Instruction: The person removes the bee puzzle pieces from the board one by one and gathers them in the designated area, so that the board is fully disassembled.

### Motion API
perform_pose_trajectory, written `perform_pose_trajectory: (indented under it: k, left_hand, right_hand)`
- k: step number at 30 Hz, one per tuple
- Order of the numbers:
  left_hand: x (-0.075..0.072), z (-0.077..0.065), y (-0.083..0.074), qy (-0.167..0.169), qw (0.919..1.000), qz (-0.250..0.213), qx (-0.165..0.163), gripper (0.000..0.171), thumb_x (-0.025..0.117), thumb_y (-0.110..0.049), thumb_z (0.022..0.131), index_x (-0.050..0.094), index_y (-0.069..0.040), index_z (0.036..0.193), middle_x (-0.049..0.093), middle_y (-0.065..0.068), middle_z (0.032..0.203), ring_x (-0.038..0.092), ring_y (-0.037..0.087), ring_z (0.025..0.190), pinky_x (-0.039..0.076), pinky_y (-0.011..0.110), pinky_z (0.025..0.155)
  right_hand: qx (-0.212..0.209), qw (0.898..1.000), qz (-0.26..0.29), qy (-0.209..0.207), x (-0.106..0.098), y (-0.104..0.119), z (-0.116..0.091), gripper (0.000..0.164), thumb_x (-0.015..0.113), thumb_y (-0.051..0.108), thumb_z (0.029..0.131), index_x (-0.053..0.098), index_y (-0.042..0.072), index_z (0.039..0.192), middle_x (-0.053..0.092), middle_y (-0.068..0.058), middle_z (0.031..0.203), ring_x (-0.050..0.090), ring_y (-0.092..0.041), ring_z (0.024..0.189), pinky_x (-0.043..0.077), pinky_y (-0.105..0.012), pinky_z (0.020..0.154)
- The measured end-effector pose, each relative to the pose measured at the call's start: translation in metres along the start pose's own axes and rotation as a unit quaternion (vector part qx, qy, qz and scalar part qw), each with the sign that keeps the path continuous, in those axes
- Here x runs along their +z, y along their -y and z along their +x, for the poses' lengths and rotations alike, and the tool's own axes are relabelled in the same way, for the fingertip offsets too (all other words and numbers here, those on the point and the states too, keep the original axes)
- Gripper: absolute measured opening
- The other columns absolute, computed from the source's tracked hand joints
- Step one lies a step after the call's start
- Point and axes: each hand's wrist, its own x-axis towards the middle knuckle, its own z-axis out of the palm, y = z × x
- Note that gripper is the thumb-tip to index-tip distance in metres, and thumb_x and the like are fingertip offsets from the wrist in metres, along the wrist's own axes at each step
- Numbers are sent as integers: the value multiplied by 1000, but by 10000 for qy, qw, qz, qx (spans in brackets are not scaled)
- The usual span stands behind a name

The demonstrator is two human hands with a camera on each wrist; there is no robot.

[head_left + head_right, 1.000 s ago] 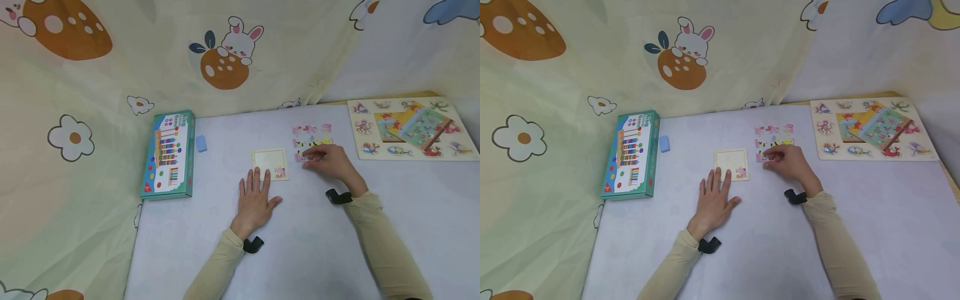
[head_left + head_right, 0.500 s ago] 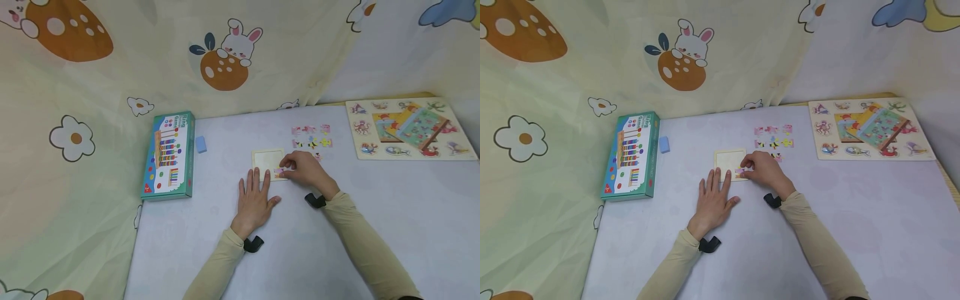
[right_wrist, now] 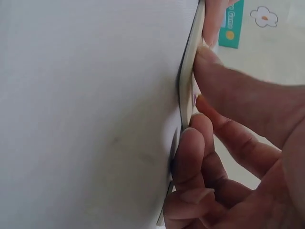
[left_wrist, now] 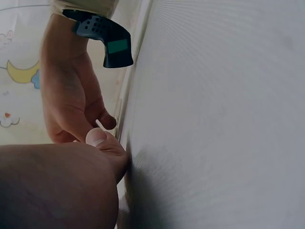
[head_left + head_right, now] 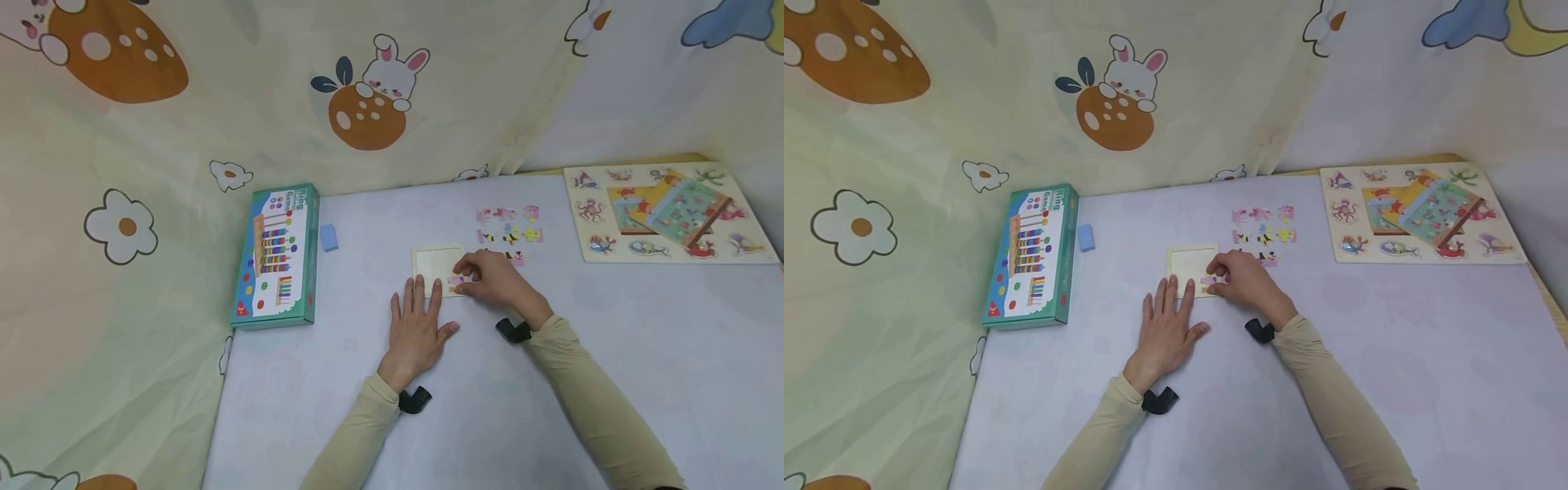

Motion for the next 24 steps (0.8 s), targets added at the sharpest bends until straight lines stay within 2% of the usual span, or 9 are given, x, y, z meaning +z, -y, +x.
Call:
perform_pose_trajectory:
  k: [5, 12, 18, 24]
  left_hand:
    - [0, 0, 0, 13, 10000, -67, 27, 85, 42, -62, 107, 15, -15, 172, 8, 23, 177, 3, 40, 166, 11, 65, 130]
    - [1, -2, 0, 37, 10000, -91, -8, 85, 42, -63, 107, 13, -16, 172, 7, 22, 178, 2, 39, 166, 10, 65, 130]
    - [1, -2, 1, 8, 9999, -140, -11, 85, 43, -62, 107, 15, -15, 172, 8, 23, 178, 2, 40, 166, 10, 66, 130]
    - [1, -2, 2, 32, 9999, -164, -16, 85, 43, -62, 107, 15, -14, 172, 8, 23, 177, 2, 40, 166, 11, 66, 130]
  right_hand:
    - [-44, 10000, 31, -1, 1, 2, -1, 31, 89, 13, 86, 73, 1, 110, 71, -10, 95, 59, -21, 82, 48, -35, 76]
    - [-67, 9998, 193, 43, 2, 5, -2, 35, 88, 8, 86, 69, 2, 114, 74, -10, 100, 65, -22, 86, 53, -36, 79]
    - [57, 9997, 125, 220, 0, 8, -1, 38, 89, 5, 85, 71, 2, 119, 74, -10, 103, 64, -21, 86, 53, -36, 80]
    - [-3, 9999, -43, 110, -5, 4, -1, 39, 87, 4, 87, 73, 1, 123, 76, -12, 110, 65, -22, 89, 54, -36, 81]
